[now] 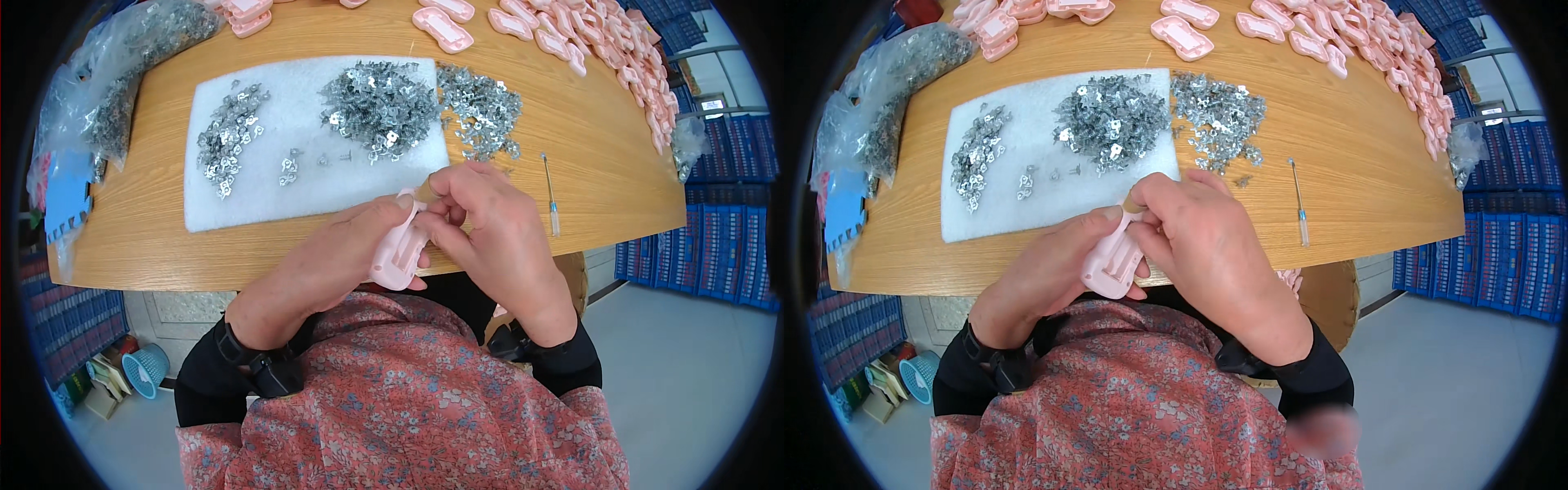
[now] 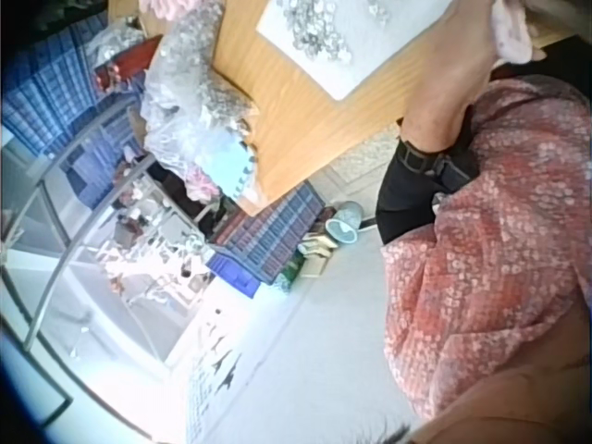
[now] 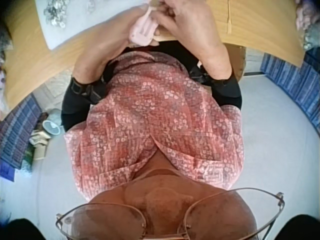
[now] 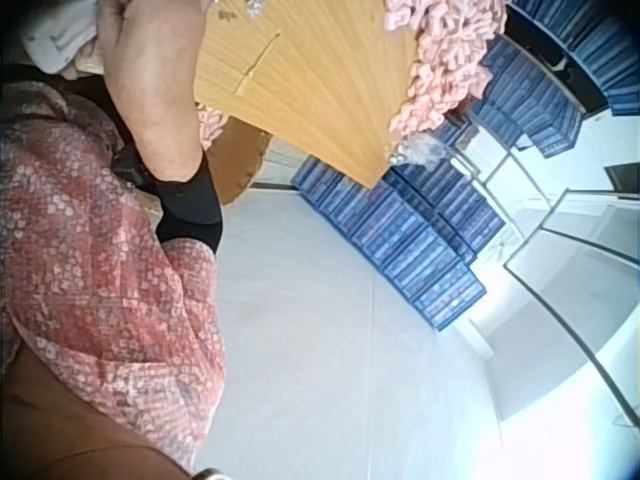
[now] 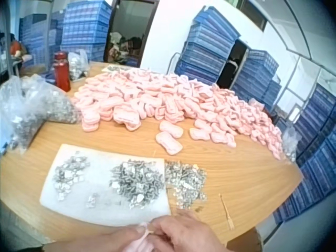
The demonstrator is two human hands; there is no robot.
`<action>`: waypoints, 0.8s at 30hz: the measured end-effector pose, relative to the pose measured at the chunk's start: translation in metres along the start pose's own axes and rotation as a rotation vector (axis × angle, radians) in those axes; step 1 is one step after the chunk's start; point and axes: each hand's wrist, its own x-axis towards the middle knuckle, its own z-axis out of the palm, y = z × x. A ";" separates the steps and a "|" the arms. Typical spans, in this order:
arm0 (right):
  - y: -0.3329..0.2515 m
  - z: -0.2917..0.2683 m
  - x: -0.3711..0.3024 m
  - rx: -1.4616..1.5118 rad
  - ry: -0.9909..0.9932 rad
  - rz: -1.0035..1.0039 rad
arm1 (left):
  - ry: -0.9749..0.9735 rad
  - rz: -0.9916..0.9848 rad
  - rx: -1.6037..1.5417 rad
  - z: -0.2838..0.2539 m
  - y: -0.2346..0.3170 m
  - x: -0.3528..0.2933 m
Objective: The person assembles small pink plastic cases by inserting metal components into them. They pick up a case, insert a metal piece, and then use a small tool to secure it before placing the finished unit aside.
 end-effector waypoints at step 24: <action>0.024 0.023 -0.022 1.001 0.029 0.354 | -0.113 0.125 -0.090 -0.002 0.002 0.006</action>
